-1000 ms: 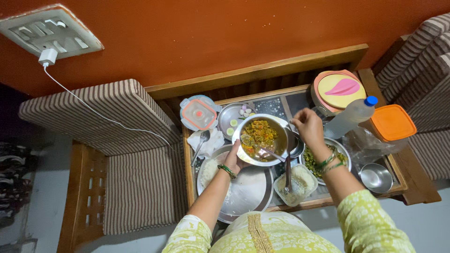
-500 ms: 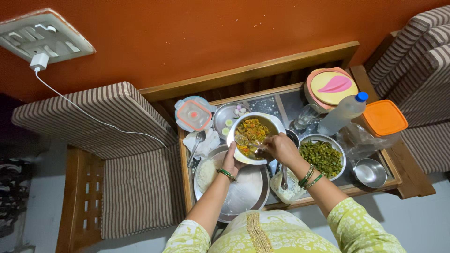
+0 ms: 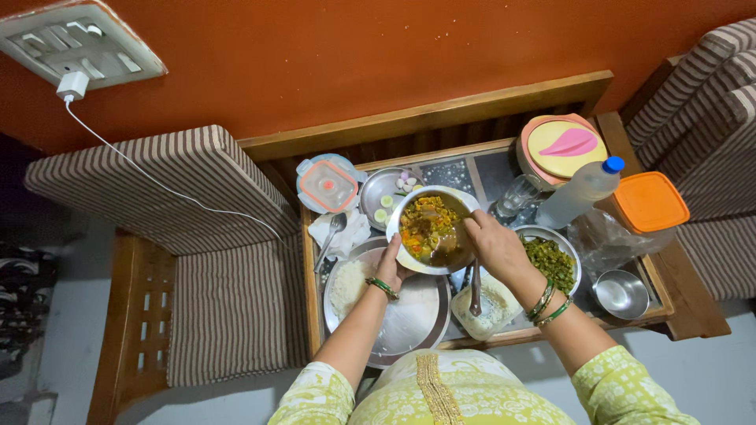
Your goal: The person organizes various food items onto a tray, transferring cooked vegetables and grains from containers into bowls and arranging sides like sliced cucumbers and onions.
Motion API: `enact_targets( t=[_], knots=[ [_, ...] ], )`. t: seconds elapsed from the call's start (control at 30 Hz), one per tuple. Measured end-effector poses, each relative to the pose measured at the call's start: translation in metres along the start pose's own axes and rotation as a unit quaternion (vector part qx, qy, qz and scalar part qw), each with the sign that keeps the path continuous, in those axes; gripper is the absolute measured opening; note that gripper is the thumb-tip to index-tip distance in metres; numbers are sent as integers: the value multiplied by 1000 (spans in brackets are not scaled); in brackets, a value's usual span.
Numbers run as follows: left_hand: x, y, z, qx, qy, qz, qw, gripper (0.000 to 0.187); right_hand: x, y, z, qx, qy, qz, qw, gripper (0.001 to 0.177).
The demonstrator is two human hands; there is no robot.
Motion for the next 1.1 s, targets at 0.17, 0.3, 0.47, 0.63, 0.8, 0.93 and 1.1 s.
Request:
enact_targets(
  t=[0.17,0.3,0.47,0.63,0.8,0.93,1.1],
  knots=[
    [3,3,8,9,-8,2,1000,73,5,-4,-1,45,65,-75,994,32],
    [1,4,10,23,-33,2,999,71,8,-7,2,27,103,-77,991,37],
    [-2,3,10,30,-45,7,999,69,9,-7,6,27,77,-94,992,50],
    [-3,1,11,41,-34,13,999,69,12,-5,10,-13,62,-86,994,62],
    [-4,1,12,30,-14,23,999,69,18,1,16,-3,71,-117,991,46],
    [-6,1,12,15,-6,31,999,70,22,10,17,2,80,-126,989,42],
    [-3,2,8,27,-7,48,998,74,26,20,15,-41,97,-133,986,34]
  ],
)
Point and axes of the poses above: each hand's wrist, its own y-axis away from the middle knuckle, its own z-axis out of the palm, x = y × z, the point moved 3 cm from there along -y, towards the middle knuckle, and after that the axes turned 6 degrees about -y, right-handed, at the moved point
